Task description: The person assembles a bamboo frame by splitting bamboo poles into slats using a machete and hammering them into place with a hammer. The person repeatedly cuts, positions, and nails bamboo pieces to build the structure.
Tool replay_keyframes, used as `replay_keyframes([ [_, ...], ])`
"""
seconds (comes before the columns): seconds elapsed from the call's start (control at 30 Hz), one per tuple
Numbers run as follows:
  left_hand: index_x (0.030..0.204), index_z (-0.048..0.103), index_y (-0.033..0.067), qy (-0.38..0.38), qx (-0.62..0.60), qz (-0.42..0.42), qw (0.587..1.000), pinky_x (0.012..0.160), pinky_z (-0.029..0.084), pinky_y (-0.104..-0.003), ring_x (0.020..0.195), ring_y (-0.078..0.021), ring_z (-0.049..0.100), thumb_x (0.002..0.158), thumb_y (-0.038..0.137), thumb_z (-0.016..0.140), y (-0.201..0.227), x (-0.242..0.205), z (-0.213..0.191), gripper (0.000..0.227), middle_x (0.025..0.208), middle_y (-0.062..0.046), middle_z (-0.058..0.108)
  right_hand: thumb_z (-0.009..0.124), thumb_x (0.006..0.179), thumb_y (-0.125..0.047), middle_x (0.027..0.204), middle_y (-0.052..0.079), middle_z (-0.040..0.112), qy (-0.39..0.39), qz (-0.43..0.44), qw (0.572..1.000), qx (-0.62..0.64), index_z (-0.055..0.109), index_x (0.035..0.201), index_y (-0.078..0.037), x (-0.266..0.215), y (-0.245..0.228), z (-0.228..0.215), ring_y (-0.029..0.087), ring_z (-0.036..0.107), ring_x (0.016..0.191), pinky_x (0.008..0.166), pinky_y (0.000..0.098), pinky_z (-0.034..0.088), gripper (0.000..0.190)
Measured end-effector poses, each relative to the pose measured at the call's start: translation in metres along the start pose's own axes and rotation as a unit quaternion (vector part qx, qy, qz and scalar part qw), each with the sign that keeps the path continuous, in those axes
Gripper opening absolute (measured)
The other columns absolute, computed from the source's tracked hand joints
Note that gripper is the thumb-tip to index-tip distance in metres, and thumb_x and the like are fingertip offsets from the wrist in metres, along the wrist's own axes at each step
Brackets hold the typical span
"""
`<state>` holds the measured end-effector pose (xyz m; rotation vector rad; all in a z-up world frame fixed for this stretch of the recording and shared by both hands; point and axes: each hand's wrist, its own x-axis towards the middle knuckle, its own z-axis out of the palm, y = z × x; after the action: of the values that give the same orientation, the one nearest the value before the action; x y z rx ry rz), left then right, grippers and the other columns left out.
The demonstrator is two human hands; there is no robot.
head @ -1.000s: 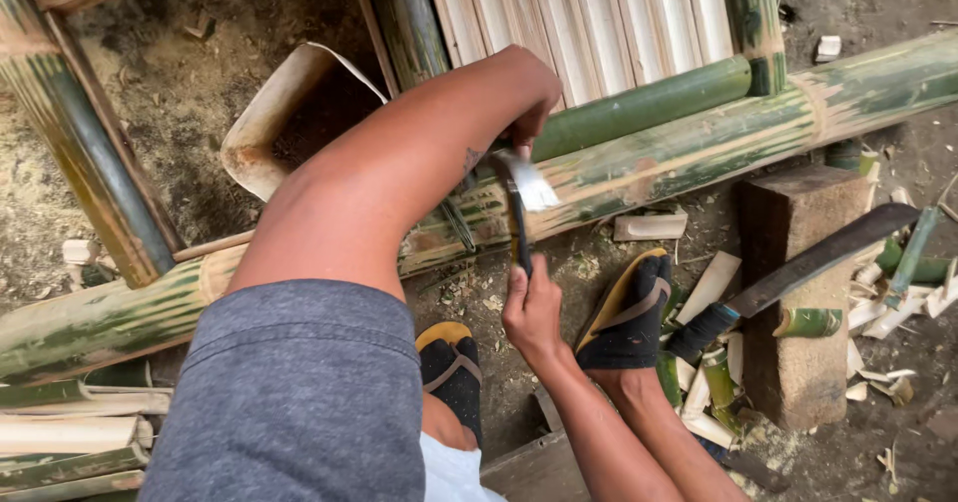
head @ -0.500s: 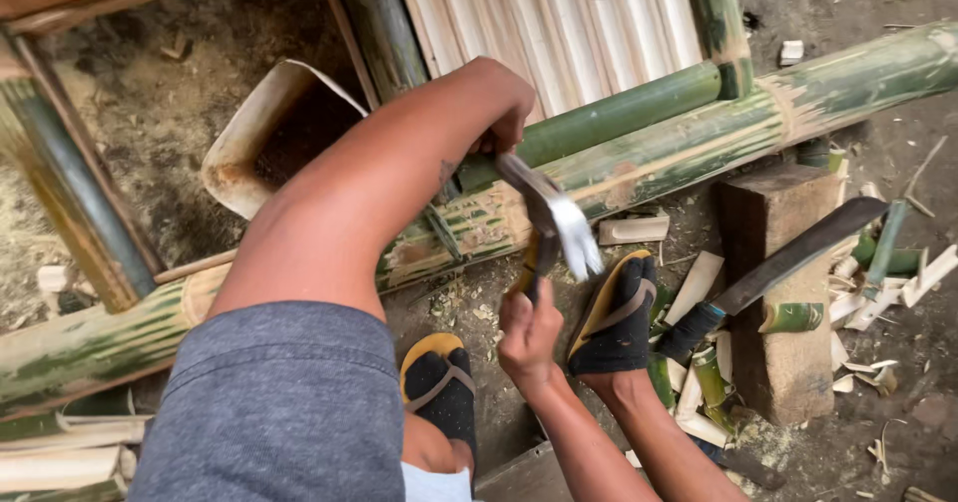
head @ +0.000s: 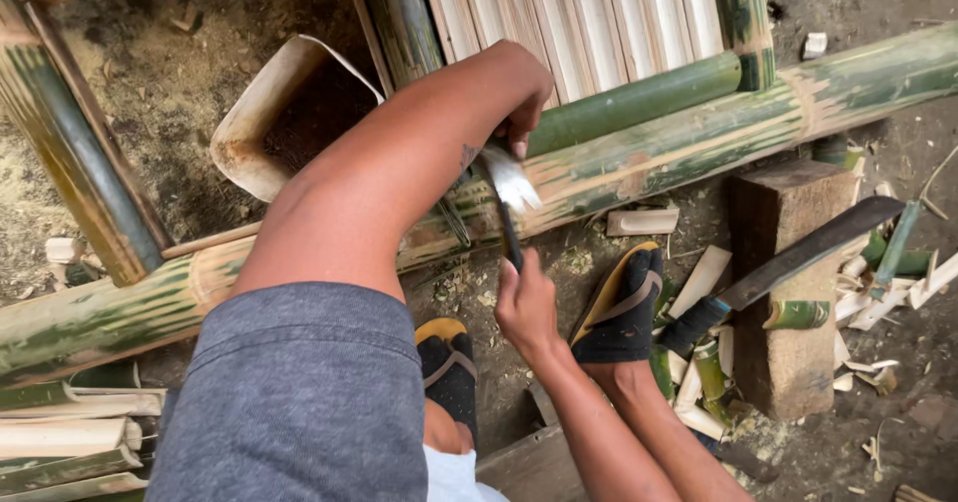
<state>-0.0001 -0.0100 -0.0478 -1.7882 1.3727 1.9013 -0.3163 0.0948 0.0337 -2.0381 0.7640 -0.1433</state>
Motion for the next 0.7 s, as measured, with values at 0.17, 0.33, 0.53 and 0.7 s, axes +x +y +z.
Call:
replay_keyframes([
  [0.17,0.099,0.083,0.0127,0.021,0.010,0.006,1.000,0.075,0.056,-0.041,0.085,-0.0225,0.071,0.081,0.024,0.084,0.006,-0.002,-0.015,0.021,0.097,-0.006,0.079,0.044,0.104,-0.019,0.064,0.008,0.058,0.040,-0.091,0.995,0.013,0.056,0.114,0.003,0.011,0.002,-0.005,0.022,0.061,0.051,0.052,0.0381,0.050,0.027],
  [0.33,0.099,0.083,0.0102,0.024,-0.003,0.011,1.000,0.075,0.057,-0.041,0.084,-0.0238,0.072,0.080,0.026,0.087,-0.001,-0.005,0.003,0.026,0.096,-0.008,0.078,0.049,0.106,-0.023,0.064,0.013,0.058,-0.022,0.016,0.999,-0.042,0.056,0.105,0.000,0.009,-0.003,-0.004,0.032,0.060,0.053,0.051,0.0431,0.046,0.025],
  [0.53,0.099,0.082,0.0071,0.039,-0.011,0.021,0.999,0.075,0.057,-0.042,0.084,-0.0254,0.072,0.077,0.029,0.090,-0.003,-0.007,0.009,0.031,0.095,-0.009,0.078,0.049,0.104,-0.022,0.064,0.017,0.060,-0.032,0.022,0.997,-0.066,0.054,0.108,-0.001,0.009,-0.007,-0.007,0.040,0.064,0.057,0.053,0.0457,0.048,0.022],
  [0.7,0.098,0.082,0.0046,0.081,-0.002,0.024,0.996,0.075,0.057,-0.042,0.083,-0.0267,0.073,0.076,0.031,0.093,-0.003,-0.013,-0.008,0.036,0.094,-0.011,0.078,0.050,0.103,-0.020,0.067,0.019,0.061,0.000,-0.020,0.997,-0.077,0.054,0.106,-0.003,0.024,-0.005,-0.005,0.042,0.065,0.060,0.055,0.0481,0.048,0.018],
])
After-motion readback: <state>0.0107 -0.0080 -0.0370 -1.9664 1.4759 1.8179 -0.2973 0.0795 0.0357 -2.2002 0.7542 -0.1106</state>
